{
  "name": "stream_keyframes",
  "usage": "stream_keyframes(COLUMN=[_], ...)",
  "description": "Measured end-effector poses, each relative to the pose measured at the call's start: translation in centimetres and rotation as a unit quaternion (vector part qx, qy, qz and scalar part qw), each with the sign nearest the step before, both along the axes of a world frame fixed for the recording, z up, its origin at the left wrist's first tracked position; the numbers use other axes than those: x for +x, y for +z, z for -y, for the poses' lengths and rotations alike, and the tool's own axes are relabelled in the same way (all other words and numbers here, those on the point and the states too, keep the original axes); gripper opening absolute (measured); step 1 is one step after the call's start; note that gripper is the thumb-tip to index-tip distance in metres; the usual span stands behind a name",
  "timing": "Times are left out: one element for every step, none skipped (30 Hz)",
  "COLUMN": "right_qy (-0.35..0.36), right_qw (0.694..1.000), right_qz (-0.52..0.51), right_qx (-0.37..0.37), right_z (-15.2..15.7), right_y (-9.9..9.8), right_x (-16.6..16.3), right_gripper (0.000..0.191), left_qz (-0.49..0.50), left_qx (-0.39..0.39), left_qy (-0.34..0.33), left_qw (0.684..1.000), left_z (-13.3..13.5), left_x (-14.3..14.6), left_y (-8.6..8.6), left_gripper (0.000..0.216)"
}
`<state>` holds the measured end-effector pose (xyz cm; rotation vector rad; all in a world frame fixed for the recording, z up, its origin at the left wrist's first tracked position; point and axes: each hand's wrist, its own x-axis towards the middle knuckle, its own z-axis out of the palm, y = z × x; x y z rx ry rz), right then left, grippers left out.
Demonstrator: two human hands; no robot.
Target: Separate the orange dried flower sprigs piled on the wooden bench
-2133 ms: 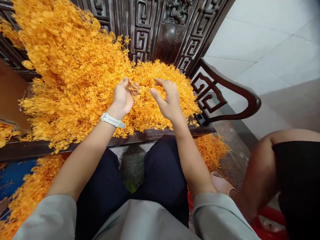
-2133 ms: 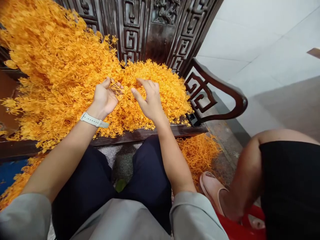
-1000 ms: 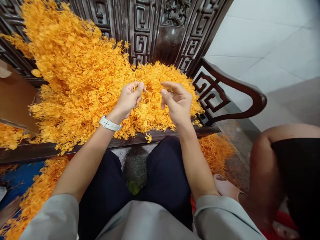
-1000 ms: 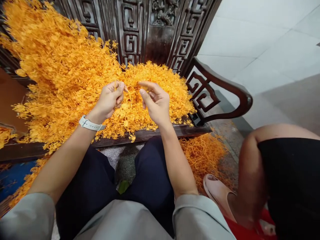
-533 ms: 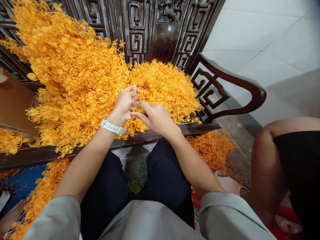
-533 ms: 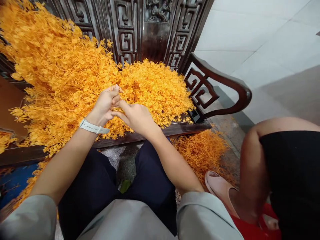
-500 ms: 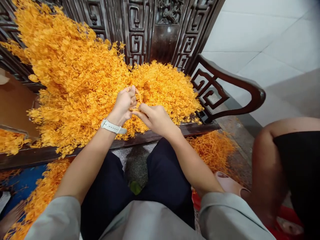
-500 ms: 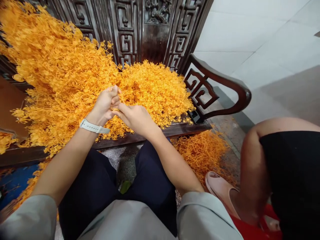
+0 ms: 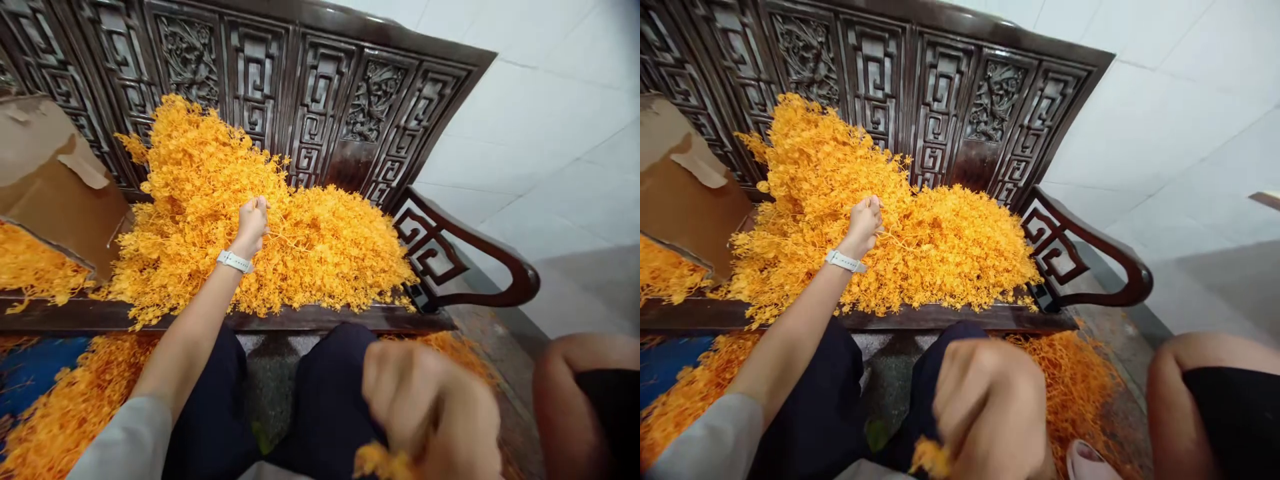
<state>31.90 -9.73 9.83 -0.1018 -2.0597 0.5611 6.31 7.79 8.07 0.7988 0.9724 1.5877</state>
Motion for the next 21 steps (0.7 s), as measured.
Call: stream_keyframes(right_qy=[0.013,-0.002,-0.04,-0.116,-0.18,-0.231,-0.254,-0.252,-0.236,-0.212,-0.191,-0.179,-0.174,-0.17,-0.167,-0.162,-0.148,-0.112,-0.055,0.016,0.093], right_qw=[0.991,0.981,0.969,0.936,0.89,0.855,0.824,0.811,0.811,0.818,0.826,0.835,0.846,0.859,0.871,0.88,0.884,0.884,0.878,0.867,0.852], right_qz=[-0.114,-0.153,-0.176,-0.17,-0.181,-0.19,-0.188,-0.186,-0.177,-0.161,-0.141,-0.122,-0.103,-0.088,-0.081,-0.078,-0.08,-0.079,-0.069,-0.052,-0.022], right_qx=[-0.069,-0.117,-0.168,-0.285,-0.377,-0.424,-0.47,-0.494,-0.505,-0.511,-0.511,-0.505,-0.493,-0.475,-0.456,-0.44,-0.436,-0.447,-0.47,-0.495,-0.515], right_z=[-1.6,-3.6,-5.8,-7.9,-9.6,-10.9,-11.7,-12.0,-12.0,-11.8,-11.6,-11.4,-11.3,-11.3,-11.4,-11.4,-11.3,-10.9,-10.4,-9.5,-8.4], right_y=[0.3,0.4,0.2,-0.3,-1.0,-1.9,-2.8,-3.5,-4.1,-4.4,-4.5,-4.6,-4.5,-4.4,-4.3,-4.2,-4.1,-4.0,-3.9,-3.6,-3.3], right_x=[0.3,0.5,0.5,0.5,0.4,0.2,-0.1,-0.5,-1.0,-1.6,-2.2,-2.8,-3.3,-3.8,-4.2,-4.5,-4.8,-5.0,-5.2,-5.5,-5.8], right_gripper=[0.042,0.039,0.045,0.046,0.048,0.052,0.052,0.05,0.046,0.044,0.045,0.049,0.052,0.052,0.048,0.044,0.041,0.041,0.041,0.04,0.038], left_qz=[-0.007,-0.015,-0.02,-0.021,-0.02,-0.02,-0.019,-0.017,-0.013,-0.005,0.007,0.02,0.033,0.041,0.046,0.046,0.043,0.039,0.036,0.038,0.047], left_qx=[0.014,0.02,0.023,0.025,0.026,0.028,0.031,0.033,0.033,0.031,0.026,0.019,0.01,0.0,-0.008,-0.015,-0.022,-0.029,-0.037,-0.047,-0.064], left_qy=[0.017,0.034,0.035,0.022,0.007,-0.01,-0.027,-0.045,-0.066,-0.089,-0.116,-0.146,-0.174,-0.196,-0.208,-0.21,-0.204,-0.19,-0.169,-0.144,-0.11], left_qw=[1.0,0.999,0.999,0.999,0.999,0.999,0.999,0.998,0.997,0.995,0.993,0.989,0.984,0.98,0.977,0.976,0.978,0.981,0.984,0.988,0.991], left_z=[0.2,0.6,1.0,1.4,1.9,2.3,2.7,3.1,3.4,3.7,4.0,4.3,4.6,4.9,5.1,5.2,5.2,5.0,4.7,4.2,3.5], left_x=[-0.4,-0.4,-0.2,0.1,0.6,1.0,1.5,1.9,2.3,2.7,3.1,3.5,3.9,4.3,4.7,5.1,5.3,5.4,5.3,4.9,4.2], left_y=[0.1,0.3,0.4,0.5,0.6,0.7,0.8,0.9,1.0,1.0,1.0,1.0,0.9,0.8,0.7,0.6,0.6,0.5,0.5,0.5,0.6], left_gripper=[0.034,0.032,0.032,0.032,0.032,0.032,0.031,0.031,0.03,0.029,0.028,0.028,0.027,0.026,0.026,0.026,0.025,0.026,0.026,0.027,0.028])
